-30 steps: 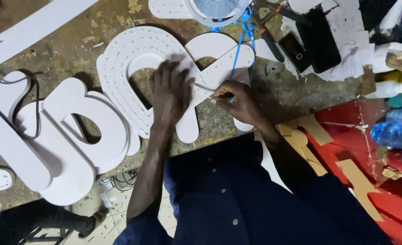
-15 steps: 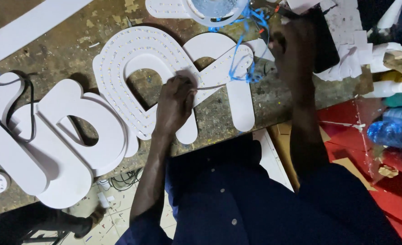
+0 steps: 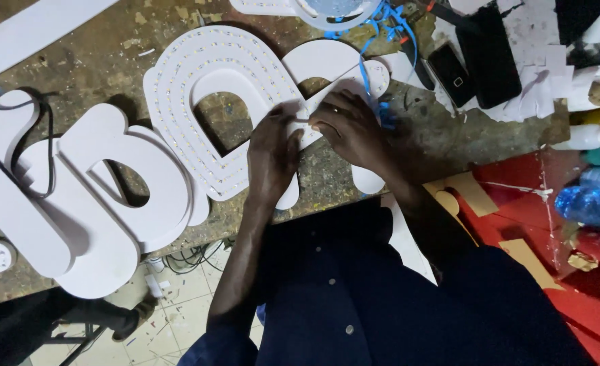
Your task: Attaching flexible LED light strips to the surface of large cutout letters for sign making by peeling adhesive backing and pressing them into place.
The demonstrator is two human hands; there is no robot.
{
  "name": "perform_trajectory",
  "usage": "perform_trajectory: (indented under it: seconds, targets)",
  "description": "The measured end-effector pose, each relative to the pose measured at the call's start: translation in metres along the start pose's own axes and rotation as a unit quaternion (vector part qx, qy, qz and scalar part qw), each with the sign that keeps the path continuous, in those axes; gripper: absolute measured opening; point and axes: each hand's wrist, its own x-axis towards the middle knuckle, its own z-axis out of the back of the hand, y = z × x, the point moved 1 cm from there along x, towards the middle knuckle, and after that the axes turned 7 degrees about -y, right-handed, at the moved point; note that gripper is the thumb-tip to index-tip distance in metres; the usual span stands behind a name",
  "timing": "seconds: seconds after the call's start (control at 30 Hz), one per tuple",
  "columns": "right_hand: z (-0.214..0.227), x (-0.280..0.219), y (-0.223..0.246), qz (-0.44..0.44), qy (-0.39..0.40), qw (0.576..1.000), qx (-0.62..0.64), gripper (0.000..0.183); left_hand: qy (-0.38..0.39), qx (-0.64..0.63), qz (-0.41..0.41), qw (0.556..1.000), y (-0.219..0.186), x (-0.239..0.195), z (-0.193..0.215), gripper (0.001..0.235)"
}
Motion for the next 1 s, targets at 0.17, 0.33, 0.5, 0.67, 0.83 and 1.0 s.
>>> perform_trajectory:
  seconds: [0.17, 0.33, 0.5, 0.67, 0.83, 1.0]
  targets:
    - [0.025, 0.034, 0.007, -0.048, 0.057, 0.991, 0.115, 0.009, -0.009, -0.008, -0.019, 1.0, 0.012, -0.007, -0.011, 0.015]
    - [0.027, 0.05, 0.003, -0.083, 0.102, 0.981, 0.145, 0.042, -0.015, -0.008, -0.023, 1.0, 0.009, -0.005, -0.006, 0.019]
    - [0.014, 0.052, -0.009, -0.066, 0.097, 0.988, 0.097, 0.031, -0.013, 0.002, 0.046, 0.999, 0.009, -0.006, -0.01, 0.016]
    - [0.011, 0.051, -0.012, -0.064, 0.095, 0.99, 0.087, 0.031, -0.014, 0.068, 0.027, 0.997, 0.033, -0.013, -0.039, 0.013]
    - [0.017, 0.056, -0.007, -0.077, 0.114, 0.985, 0.101, 0.031, -0.036, 0.112, 0.052, 0.992, 0.02, 0.001, -0.027, 0.024]
    - [0.011, 0.058, -0.008, -0.087, 0.139, 0.986, 0.04, 0.036, -0.036, 0.062, 0.094, 0.993, 0.01, 0.013, -0.019, 0.031]
